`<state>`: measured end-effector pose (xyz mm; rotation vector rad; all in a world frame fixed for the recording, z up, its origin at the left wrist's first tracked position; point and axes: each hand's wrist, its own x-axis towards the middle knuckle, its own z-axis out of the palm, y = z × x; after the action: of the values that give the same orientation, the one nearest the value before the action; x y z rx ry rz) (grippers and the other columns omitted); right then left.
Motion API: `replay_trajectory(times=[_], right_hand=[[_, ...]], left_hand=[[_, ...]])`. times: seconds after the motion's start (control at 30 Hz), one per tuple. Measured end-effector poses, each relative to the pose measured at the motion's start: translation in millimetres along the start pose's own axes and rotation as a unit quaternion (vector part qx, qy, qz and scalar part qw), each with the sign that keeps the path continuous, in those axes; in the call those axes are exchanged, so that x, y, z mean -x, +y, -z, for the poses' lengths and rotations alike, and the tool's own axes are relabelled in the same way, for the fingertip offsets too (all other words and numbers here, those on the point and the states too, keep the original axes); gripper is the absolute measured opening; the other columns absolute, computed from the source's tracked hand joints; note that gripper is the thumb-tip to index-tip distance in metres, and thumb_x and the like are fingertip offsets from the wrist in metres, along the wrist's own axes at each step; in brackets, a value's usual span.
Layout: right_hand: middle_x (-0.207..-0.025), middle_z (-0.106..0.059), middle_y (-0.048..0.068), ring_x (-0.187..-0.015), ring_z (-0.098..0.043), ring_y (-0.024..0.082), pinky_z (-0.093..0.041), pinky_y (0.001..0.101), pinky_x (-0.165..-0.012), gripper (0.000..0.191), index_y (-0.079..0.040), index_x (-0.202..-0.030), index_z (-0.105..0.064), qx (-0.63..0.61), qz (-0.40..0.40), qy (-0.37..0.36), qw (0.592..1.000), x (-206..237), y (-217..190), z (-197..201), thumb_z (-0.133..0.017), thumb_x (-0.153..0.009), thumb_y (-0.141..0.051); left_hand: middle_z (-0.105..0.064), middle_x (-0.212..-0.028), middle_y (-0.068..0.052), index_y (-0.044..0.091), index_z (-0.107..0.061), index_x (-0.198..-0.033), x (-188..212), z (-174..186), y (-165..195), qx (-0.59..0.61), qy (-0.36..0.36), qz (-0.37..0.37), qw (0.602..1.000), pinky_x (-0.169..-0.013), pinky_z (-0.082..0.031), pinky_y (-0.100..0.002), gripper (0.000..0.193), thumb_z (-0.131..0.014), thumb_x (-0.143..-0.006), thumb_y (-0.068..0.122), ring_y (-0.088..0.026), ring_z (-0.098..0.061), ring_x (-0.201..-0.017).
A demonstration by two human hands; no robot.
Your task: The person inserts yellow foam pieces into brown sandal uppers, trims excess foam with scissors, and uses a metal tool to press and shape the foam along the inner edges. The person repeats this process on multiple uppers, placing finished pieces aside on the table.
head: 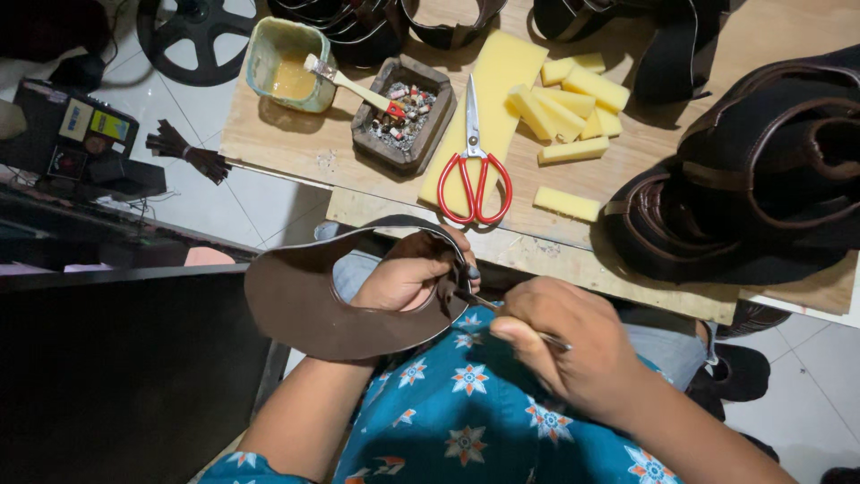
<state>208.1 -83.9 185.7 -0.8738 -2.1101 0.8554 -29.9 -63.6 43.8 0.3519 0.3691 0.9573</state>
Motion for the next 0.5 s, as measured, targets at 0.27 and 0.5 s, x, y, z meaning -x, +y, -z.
replay_trajectory(times=[0.27, 0.5], right_hand=[[-0.088, -0.067, 0.011, -0.077, -0.069, 0.024, -0.056, 0.0333, -0.07, 0.008, -0.004, -0.096, -0.065, -0.048, -0.011, 0.026, 0.998, 8.7, 6.5, 0.1, -0.066, -0.097, -0.012], [-0.085, -0.067, 0.011, -0.073, -0.068, 0.024, -0.055, 0.0328, -0.066, 0.011, -0.004, -0.093, -0.062, 0.014, 0.018, 0.053, 0.998, 9.3, 1.0, -4.4, -0.069, -0.095, -0.013]], left_hand=[[-0.065, -0.11, -0.017, -0.003, -0.058, -0.119, -3.5, -4.1, 7.5, -0.016, 0.016, 0.004, 1.0, -0.091, -0.057, -0.044, 0.02, -0.054, -0.1, -0.004, -0.03, -0.067, -0.1], [-0.065, -0.11, -0.017, -0.003, -0.058, -0.121, -3.5, -1.3, 4.0, -0.007, 0.009, -0.012, 1.0, -0.092, -0.057, -0.045, 0.02, -0.056, -0.101, -0.004, -0.03, -0.068, -0.1]])
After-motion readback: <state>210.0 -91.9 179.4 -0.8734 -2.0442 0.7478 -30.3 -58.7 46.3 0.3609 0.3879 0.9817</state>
